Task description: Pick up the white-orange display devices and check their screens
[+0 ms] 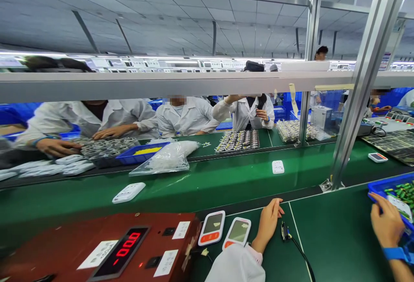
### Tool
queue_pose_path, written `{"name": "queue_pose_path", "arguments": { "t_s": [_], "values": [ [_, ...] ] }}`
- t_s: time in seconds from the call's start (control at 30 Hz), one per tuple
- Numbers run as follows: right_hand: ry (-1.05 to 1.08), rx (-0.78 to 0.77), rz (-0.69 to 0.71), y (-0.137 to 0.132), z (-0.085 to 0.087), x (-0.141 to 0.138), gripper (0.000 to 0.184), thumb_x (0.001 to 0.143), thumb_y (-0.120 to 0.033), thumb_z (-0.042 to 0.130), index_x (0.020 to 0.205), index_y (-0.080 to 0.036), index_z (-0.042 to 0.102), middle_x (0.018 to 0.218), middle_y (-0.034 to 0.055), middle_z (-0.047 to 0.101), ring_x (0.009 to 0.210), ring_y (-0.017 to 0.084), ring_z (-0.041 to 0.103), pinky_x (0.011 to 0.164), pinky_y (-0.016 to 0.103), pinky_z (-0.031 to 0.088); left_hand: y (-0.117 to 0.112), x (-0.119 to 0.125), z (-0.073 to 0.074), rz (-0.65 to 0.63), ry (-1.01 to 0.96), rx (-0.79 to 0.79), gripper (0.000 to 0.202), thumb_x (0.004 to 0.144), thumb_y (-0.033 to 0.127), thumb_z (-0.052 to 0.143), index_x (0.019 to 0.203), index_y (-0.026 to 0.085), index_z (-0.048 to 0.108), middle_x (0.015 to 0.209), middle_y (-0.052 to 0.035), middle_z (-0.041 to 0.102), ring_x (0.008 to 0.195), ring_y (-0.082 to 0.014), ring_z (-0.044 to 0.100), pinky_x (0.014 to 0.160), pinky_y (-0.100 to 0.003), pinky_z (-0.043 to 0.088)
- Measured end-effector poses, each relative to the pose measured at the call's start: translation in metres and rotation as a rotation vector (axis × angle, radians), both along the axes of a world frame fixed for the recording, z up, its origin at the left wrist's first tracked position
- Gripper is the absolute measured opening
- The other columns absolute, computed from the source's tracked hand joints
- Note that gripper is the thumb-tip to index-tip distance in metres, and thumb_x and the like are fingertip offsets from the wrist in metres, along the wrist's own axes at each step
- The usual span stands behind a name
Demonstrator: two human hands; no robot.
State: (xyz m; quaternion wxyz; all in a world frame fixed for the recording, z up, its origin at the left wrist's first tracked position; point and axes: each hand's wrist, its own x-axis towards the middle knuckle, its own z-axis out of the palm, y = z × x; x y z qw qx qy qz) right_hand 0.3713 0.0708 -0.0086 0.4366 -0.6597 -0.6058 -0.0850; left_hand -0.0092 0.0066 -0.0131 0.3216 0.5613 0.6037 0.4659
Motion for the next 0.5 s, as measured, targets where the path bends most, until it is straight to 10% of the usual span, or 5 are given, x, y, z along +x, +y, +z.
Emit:
{"name": "queue_pose_path", "arguments": {
  "t_s": [0.27,0.5],
  "values": [
    [-0.001,-0.218,0.719,-0.021,-0.016,-0.157,0.038,0.081,-0.022,0.039,0.103,-0.023,0.069,0.115,0.0066,0.063,0.108,0.024,0.058,0.094,0.044,0.049,0.002,-0.003,-0.001,-0.016,0.031,-0.006,0.045,0.092,0.044,0.028,0.103,0.017,0.061,0.071,-0.0040,0.068,0.063,-0.0166,0.062,0.065,-0.027,0.045],
    [-0.020,-0.387,0.868,-0.037,-0.010,-0.183,0.037,0.088,-0.018,0.038,0.113,-0.024,0.066,0.128,0.0056,0.055,0.120,0.020,0.048,0.102,0.038,0.042,0.004,-0.004,-0.004,-0.014,0.042,-0.024,0.038,0.090,0.040,0.034,0.103,0.017,0.061,0.072,-0.0032,0.068,0.064,-0.0166,0.062,0.064,-0.027,0.045]
  ]
}}
